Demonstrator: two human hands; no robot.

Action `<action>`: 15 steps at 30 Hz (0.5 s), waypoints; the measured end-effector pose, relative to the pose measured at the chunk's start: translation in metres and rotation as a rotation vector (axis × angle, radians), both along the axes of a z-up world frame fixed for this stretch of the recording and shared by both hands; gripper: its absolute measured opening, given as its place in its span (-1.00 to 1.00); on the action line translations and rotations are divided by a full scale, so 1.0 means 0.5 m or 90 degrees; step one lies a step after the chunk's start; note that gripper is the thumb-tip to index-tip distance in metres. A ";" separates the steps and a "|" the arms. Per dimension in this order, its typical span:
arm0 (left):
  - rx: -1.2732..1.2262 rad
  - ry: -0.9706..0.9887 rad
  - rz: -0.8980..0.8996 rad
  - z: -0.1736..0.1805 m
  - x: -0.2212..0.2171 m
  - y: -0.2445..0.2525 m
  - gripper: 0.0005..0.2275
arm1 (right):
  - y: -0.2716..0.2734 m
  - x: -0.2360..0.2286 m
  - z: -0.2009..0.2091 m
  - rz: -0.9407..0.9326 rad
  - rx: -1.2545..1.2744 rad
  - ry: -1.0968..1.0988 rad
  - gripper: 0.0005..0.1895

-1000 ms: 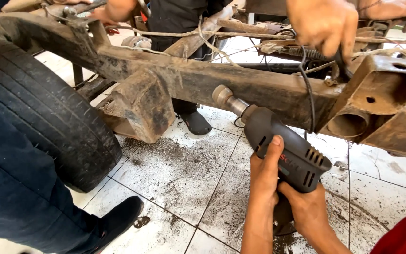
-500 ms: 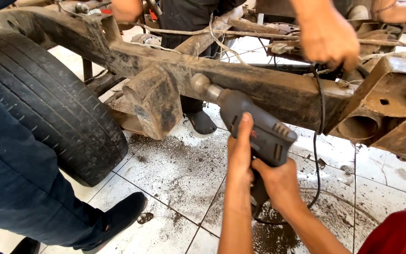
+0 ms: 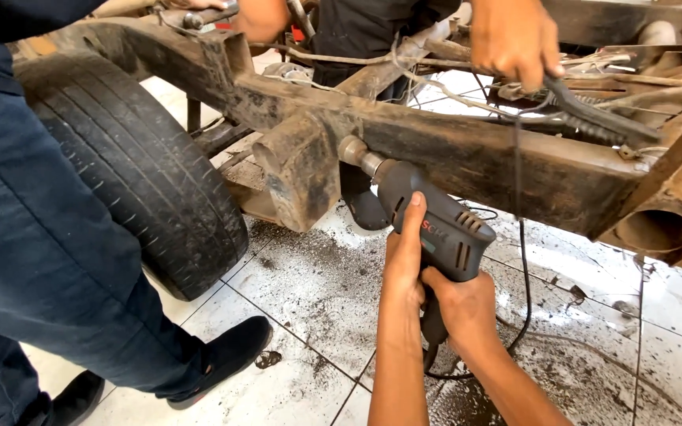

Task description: Using a power drill to work on a metal vehicle frame.

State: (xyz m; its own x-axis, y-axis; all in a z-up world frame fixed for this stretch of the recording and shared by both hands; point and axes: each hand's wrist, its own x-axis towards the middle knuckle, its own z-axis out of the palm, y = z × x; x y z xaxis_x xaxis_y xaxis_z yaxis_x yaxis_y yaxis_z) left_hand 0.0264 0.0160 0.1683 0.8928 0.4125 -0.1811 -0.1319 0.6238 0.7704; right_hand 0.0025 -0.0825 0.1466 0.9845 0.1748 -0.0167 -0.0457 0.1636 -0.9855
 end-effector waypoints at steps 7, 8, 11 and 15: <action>0.071 -0.035 0.028 0.039 0.016 0.032 -0.18 | 0.031 0.009 0.039 0.015 0.053 -0.050 -0.87; 0.072 -0.025 0.030 0.044 0.018 0.034 -0.18 | 0.033 0.008 0.046 0.020 0.073 -0.047 -0.88; 0.062 0.026 0.031 0.025 0.015 0.026 -0.20 | 0.025 0.001 0.040 0.022 0.033 -0.010 -0.88; 0.003 0.005 0.001 0.001 -0.006 0.013 -0.19 | 0.014 -0.004 -0.001 0.010 0.039 0.011 -0.87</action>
State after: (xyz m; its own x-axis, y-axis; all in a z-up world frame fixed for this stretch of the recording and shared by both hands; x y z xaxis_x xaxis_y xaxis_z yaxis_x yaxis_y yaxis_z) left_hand 0.0236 0.0225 0.1690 0.8905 0.4147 -0.1871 -0.1263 0.6203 0.7741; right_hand 0.0003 -0.0756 0.1461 0.9813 0.1912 -0.0228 -0.0661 0.2235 -0.9725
